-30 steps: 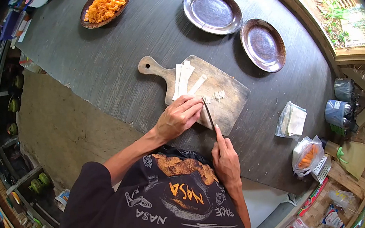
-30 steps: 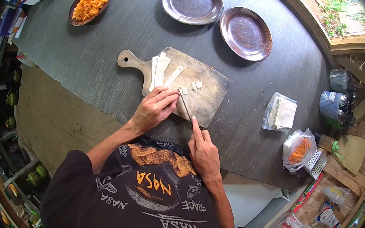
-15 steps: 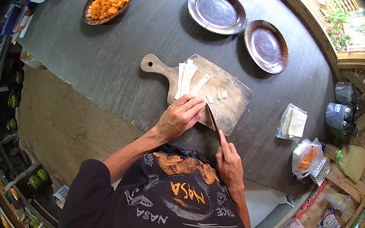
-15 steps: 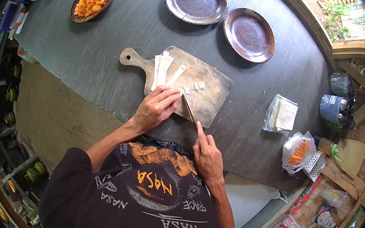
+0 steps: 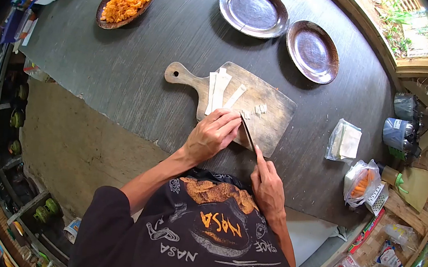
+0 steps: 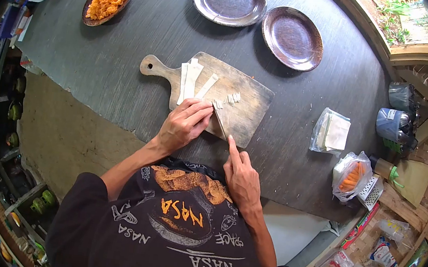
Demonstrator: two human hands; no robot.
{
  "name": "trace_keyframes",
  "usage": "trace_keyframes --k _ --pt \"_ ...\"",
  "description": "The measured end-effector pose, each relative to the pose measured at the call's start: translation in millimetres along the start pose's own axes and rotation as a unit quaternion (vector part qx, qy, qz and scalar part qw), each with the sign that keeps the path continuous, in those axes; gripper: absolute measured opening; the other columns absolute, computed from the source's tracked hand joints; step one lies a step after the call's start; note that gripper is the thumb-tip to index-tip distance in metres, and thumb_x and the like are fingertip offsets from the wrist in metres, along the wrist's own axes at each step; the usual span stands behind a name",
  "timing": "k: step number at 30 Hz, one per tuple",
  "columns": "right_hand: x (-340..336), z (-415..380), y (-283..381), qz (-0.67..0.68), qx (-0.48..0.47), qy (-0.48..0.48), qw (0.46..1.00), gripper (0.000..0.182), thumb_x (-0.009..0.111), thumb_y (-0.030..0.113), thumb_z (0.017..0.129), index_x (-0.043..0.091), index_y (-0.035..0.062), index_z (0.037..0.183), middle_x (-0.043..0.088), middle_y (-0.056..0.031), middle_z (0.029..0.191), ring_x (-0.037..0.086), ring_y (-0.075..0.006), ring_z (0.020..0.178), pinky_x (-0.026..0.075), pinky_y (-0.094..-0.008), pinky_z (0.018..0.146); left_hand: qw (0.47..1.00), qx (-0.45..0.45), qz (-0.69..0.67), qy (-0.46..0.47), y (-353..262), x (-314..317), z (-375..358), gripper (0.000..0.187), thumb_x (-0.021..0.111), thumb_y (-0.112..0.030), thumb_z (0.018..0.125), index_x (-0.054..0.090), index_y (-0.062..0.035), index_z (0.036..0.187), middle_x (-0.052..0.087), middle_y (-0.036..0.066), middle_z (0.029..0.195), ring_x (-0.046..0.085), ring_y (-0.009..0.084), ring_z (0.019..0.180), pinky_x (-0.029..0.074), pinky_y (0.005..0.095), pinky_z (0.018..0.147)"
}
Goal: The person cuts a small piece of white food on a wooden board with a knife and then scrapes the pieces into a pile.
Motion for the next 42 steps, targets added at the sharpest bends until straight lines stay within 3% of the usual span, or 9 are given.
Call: trace_keyframes --k 4,23,25,29,42 --pt "-1 -8 -8 -0.019 -0.004 0.005 1.000 0.063 0.060 0.006 0.100 0.045 0.0120 0.161 0.057 -0.0146 0.092 0.065 -0.0354 0.074 0.057 -0.0476 0.070 1.000 0.000 0.002 -0.006 0 0 2 0.030 0.079 0.000 0.085 0.074 0.0032 0.114 0.074 0.011 0.119 0.068 0.0283 0.112 0.057 0.0388 0.099" --pt "0 -7 -7 -0.008 -0.023 -0.010 1.000 0.064 0.060 0.006 0.100 0.045 0.0112 0.162 0.055 -0.0150 0.091 0.063 -0.0361 0.071 0.056 -0.0485 0.069 1.000 0.004 0.005 -0.004 -1 0 0 0.028 0.075 -0.003 0.089 0.073 0.0045 0.116 0.073 0.012 0.118 0.067 0.0271 0.114 0.055 0.0386 0.103" --pt "2 -6 -7 -0.001 -0.021 -0.011 1.000 0.063 0.060 0.006 0.100 0.045 0.0111 0.162 0.055 -0.0150 0.091 0.063 -0.0359 0.072 0.056 -0.0484 0.069 1.000 0.005 0.023 -0.019 -2 -1 0 0.030 0.079 0.000 0.085 0.074 0.0023 0.115 0.074 0.010 0.117 0.068 0.0273 0.110 0.057 0.0383 0.097" --pt "2 1 -2 0.013 -0.028 -0.021 0.999 0.062 0.060 0.006 0.101 0.045 0.0110 0.161 0.056 -0.0150 0.091 0.063 -0.0353 0.072 0.055 -0.0480 0.068 1.000 0.005 0.016 -0.010 -1 -1 1 0.028 0.076 -0.004 0.088 0.073 0.0037 0.115 0.073 0.011 0.116 0.067 0.0266 0.113 0.055 0.0383 0.101" --pt "-2 9 1 0.022 -0.016 -0.008 1.000 0.060 0.060 0.006 0.100 0.048 0.0109 0.159 0.057 -0.0164 0.092 0.065 -0.0368 0.076 0.055 -0.0483 0.073 1.000 0.001 0.008 -0.022 1 -2 -1 0.029 0.079 -0.001 0.084 0.074 0.0027 0.112 0.074 0.011 0.117 0.068 0.0273 0.111 0.057 0.0383 0.098"
Point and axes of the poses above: each hand's wrist, its own z-axis towards the middle knuckle, its own x-axis out of the palm, y = z × x, the point moved 6 cm from there along z, towards the middle knuckle
